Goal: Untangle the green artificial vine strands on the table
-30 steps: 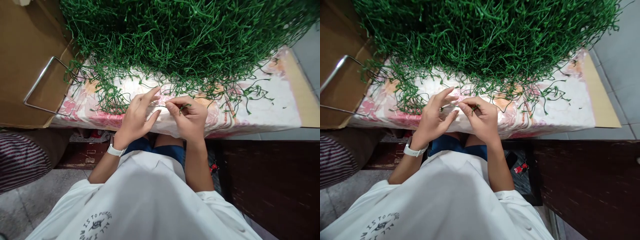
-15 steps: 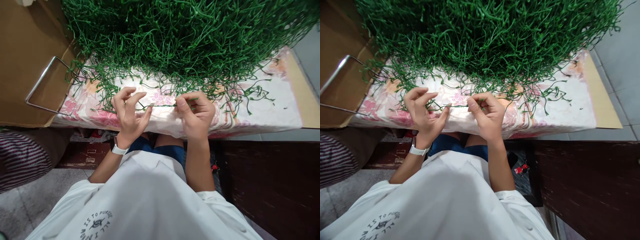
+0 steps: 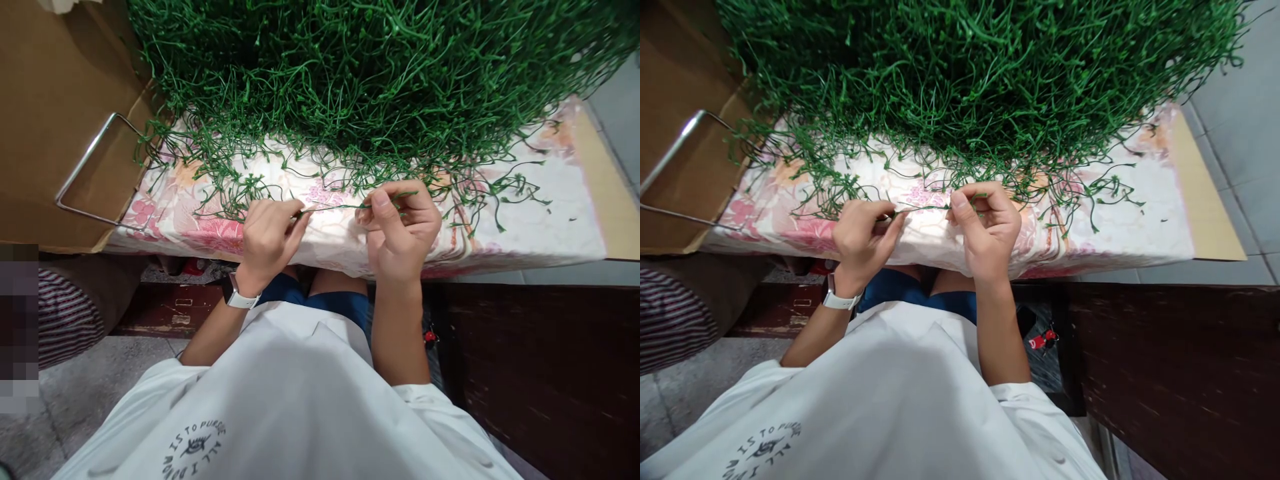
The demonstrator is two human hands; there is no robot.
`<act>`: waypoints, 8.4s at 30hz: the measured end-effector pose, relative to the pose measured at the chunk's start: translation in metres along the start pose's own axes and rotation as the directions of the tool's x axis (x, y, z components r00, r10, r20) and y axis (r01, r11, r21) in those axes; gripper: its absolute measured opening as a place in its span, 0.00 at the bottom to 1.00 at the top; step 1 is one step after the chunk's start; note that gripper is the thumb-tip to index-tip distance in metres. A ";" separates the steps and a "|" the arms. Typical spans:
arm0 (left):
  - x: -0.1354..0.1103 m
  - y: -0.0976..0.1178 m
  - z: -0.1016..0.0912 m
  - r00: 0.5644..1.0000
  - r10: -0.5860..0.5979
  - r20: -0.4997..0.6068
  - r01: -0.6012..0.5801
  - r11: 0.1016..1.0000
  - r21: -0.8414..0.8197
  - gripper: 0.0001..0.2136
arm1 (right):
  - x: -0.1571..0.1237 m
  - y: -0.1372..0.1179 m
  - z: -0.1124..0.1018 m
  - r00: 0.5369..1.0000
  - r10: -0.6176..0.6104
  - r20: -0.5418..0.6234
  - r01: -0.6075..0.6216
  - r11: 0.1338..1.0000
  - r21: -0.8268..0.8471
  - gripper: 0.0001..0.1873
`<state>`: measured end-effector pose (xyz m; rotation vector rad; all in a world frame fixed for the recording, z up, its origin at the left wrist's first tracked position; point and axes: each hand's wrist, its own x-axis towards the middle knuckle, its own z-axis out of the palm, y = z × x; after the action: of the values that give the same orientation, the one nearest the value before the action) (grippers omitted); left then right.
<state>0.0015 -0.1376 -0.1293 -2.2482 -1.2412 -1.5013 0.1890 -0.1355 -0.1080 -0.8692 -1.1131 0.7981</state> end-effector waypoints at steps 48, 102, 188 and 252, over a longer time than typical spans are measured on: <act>0.063 0.026 -0.003 0.483 -0.634 0.604 0.734 -0.082 -0.674 0.17 | 0.001 -0.007 -0.004 0.892 -0.111 0.439 0.248 0.931 -0.267 0.07; 0.036 0.002 -0.024 0.683 -0.489 0.543 0.728 0.385 -0.568 0.20 | 0.006 -0.012 0.002 0.849 -0.095 0.520 0.329 0.865 -0.379 0.12; 0.036 -0.023 -0.032 0.737 -0.349 0.579 0.666 0.231 -0.709 0.14 | 0.014 0.004 -0.007 0.969 -0.243 -0.038 0.214 0.907 -0.362 0.10; 0.040 0.025 0.003 0.824 -0.377 0.422 0.554 0.692 -0.463 0.15 | 0.001 0.010 0.001 0.935 -0.343 0.087 0.351 0.871 -0.344 0.09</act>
<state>0.0272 -0.1300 -0.0901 -2.7558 -1.7661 -1.9946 0.1872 -0.1302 -0.1158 -0.9215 -1.4128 0.3094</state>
